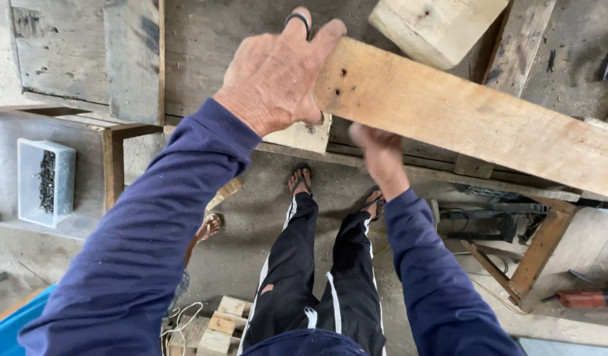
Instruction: The person assembles wooden planks by placing them on a workbench, aligning them, and hammering nails to secure them. They repeatedly pick up planks, position them, and drive nails using a hammer.
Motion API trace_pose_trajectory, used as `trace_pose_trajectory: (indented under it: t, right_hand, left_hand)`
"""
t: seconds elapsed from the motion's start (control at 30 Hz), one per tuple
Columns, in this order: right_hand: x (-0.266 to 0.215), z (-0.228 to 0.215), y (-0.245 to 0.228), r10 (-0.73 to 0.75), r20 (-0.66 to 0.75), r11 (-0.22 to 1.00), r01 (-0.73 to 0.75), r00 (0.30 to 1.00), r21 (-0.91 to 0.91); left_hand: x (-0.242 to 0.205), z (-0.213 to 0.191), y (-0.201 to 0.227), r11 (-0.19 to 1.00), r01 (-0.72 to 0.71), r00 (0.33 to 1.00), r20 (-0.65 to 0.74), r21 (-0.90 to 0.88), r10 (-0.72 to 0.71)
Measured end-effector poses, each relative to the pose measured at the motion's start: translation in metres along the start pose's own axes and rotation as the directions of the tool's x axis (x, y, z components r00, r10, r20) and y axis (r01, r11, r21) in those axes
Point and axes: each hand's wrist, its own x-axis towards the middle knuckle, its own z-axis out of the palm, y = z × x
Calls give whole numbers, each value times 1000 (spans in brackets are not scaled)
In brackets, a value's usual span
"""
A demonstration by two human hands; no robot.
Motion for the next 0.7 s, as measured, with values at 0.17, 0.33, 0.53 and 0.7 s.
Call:
trace_pose_trajectory:
  t: [0.17, 0.33, 0.53, 0.7]
  right_hand:
    - [5, 33, -14, -219, 102, 950, 236, 970, -204]
    - [7, 23, 3, -193, 110, 916, 219, 975, -335]
    - [-36, -34, 45, -667, 332, 34, 473, 667, -880]
    - [-38, -28, 74, -474, 304, 299, 476, 826, -827]
  left_hand:
    - [-8, 17, -3, 999, 31, 996, 88, 13, -32]
    - [-17, 38, -14, 999, 7, 995, 97, -36, -3]
    - [-33, 67, -26, 955, 19, 999, 54, -294, -3]
    - [-60, 92, -25, 723, 149, 909, -195, -675, -369]
